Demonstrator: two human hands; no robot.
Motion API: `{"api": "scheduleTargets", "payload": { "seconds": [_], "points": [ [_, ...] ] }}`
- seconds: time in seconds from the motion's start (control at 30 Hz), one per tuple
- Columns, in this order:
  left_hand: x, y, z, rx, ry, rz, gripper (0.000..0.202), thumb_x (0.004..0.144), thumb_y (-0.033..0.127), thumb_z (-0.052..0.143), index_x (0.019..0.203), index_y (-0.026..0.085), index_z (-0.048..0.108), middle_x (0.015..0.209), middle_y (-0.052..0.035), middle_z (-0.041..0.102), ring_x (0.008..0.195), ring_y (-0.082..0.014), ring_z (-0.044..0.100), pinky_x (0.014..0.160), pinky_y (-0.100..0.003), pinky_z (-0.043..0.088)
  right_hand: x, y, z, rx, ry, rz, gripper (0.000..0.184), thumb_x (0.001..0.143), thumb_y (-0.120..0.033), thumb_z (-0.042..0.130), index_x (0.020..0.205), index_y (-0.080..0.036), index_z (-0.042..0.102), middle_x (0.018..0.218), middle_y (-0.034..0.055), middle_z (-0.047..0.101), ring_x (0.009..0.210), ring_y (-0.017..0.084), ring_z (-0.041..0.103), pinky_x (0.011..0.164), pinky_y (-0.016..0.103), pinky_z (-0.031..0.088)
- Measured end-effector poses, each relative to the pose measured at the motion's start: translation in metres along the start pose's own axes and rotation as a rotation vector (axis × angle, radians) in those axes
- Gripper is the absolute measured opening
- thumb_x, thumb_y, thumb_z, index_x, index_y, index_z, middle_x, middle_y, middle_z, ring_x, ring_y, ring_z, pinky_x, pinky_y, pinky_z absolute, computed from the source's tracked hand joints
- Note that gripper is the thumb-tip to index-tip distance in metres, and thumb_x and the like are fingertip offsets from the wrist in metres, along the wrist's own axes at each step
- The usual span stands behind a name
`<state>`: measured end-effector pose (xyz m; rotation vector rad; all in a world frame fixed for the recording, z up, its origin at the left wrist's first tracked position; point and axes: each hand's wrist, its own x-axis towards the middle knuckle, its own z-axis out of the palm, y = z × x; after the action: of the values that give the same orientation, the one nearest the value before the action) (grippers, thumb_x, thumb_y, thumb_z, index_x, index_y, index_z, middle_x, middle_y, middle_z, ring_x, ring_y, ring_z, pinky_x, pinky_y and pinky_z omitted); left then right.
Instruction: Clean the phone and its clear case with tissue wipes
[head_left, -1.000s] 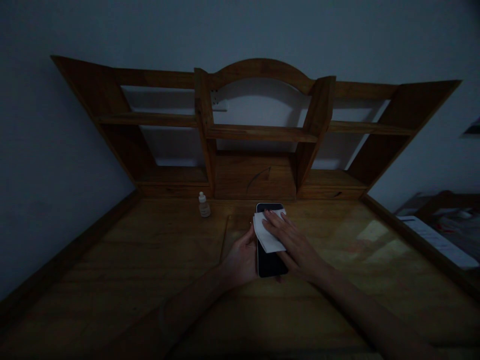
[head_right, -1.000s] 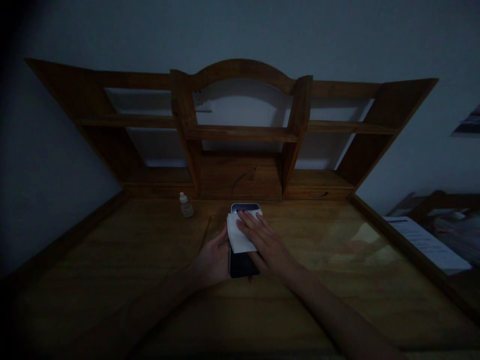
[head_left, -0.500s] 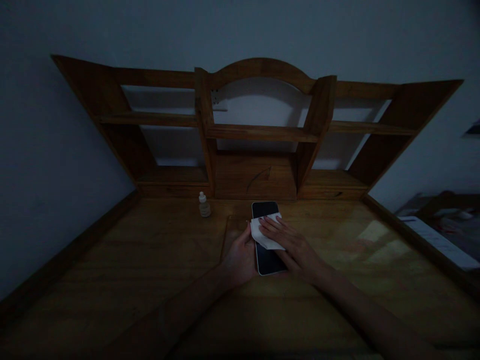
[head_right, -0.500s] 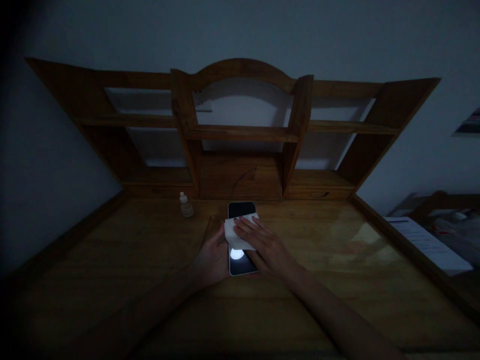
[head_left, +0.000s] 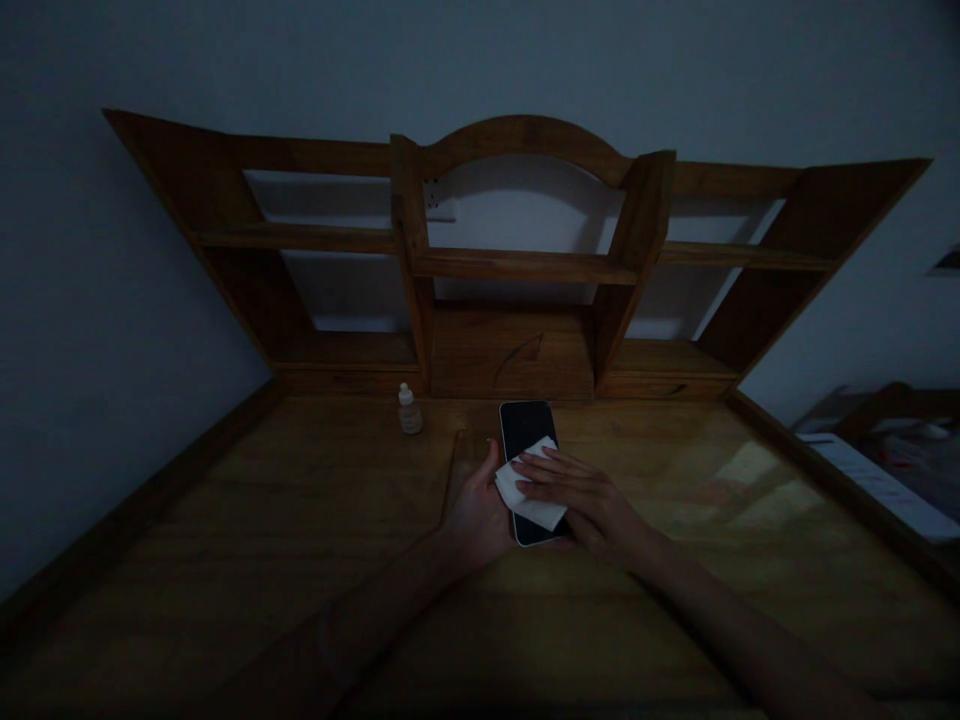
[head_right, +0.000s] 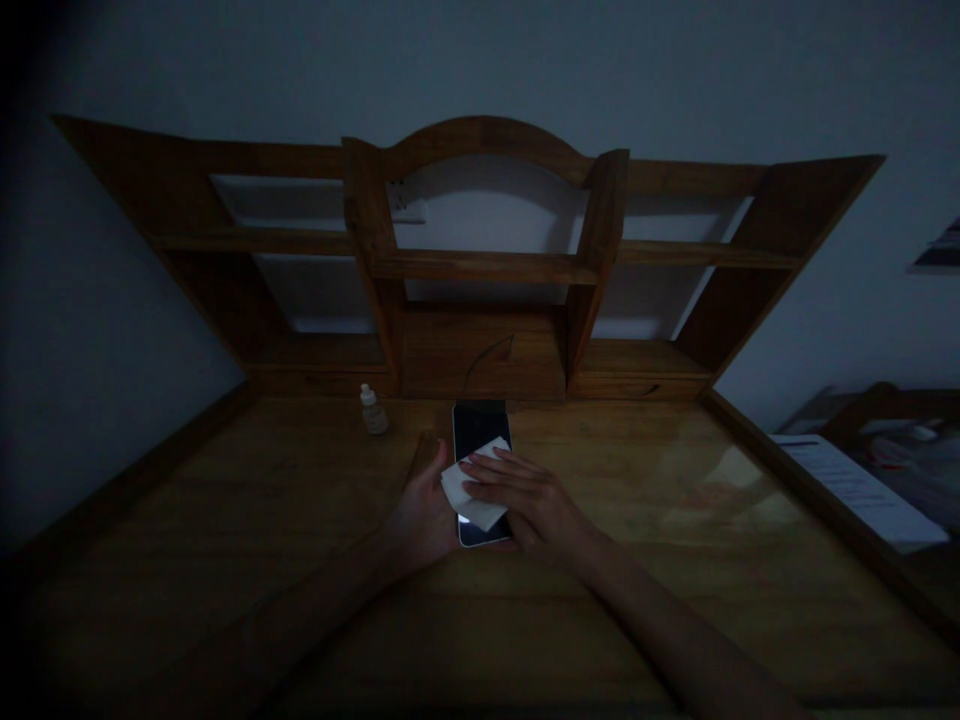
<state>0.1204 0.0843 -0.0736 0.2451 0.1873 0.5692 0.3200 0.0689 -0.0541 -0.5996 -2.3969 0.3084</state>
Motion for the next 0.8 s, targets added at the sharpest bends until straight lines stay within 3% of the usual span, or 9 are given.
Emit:
{"api": "scheduleTargets", "payload": {
  "seconds": [0.27, 0.37, 0.6, 0.8],
  "points": [
    [0.005, -0.003, 0.002, -0.103, -0.032, 0.007, 0.064, 0.092, 0.065, 0.040, 0.109, 0.009, 0.064, 0.087, -0.0088, 0.070, 0.087, -0.0203, 0.067, 0.094, -0.033, 0.043, -0.002, 0.001, 0.002, -0.085, 0.094, -0.068, 0.048, 0.093, -0.005, 0.044, 0.134, -0.025, 0.057, 0.141, 0.0057, 0.058, 0.131, 0.019, 0.053, 0.108, 0.046, 0.047],
    [0.005, -0.003, 0.007, -0.056, -0.030, 0.029, 0.063, 0.093, 0.065, 0.036, 0.111, 0.012, 0.065, 0.090, -0.0091, 0.070, 0.095, -0.0230, 0.066, 0.097, -0.037, 0.042, -0.004, 0.001, 0.001, -0.153, 0.134, -0.059, 0.051, 0.091, -0.001, 0.042, 0.134, -0.024, 0.058, 0.139, 0.0063, 0.060, 0.131, 0.019, 0.054, 0.106, 0.044, 0.049],
    [-0.001, -0.002, 0.013, 0.105, -0.025, -0.006, 0.068, 0.092, 0.068, 0.031, 0.133, 0.020, 0.056, 0.116, -0.0131, 0.068, 0.116, -0.0304, 0.058, 0.101, -0.051, 0.039, -0.010, 0.010, 0.002, -0.312, 0.229, 0.041, 0.060, 0.089, 0.000, 0.041, 0.142, -0.025, 0.049, 0.148, 0.0060, 0.050, 0.136, 0.022, 0.049, 0.108, 0.050, 0.048],
    [-0.003, -0.004, 0.016, 0.125, -0.007, 0.024, 0.065, 0.093, 0.064, 0.037, 0.132, 0.017, 0.058, 0.117, -0.0128, 0.068, 0.120, -0.0318, 0.056, 0.098, -0.046, 0.042, -0.005, 0.006, 0.003, -0.317, 0.117, 0.023, 0.063, 0.091, -0.001, 0.037, 0.150, -0.024, 0.037, 0.153, 0.0068, 0.042, 0.142, 0.023, 0.039, 0.113, 0.052, 0.041]
  ]
}}
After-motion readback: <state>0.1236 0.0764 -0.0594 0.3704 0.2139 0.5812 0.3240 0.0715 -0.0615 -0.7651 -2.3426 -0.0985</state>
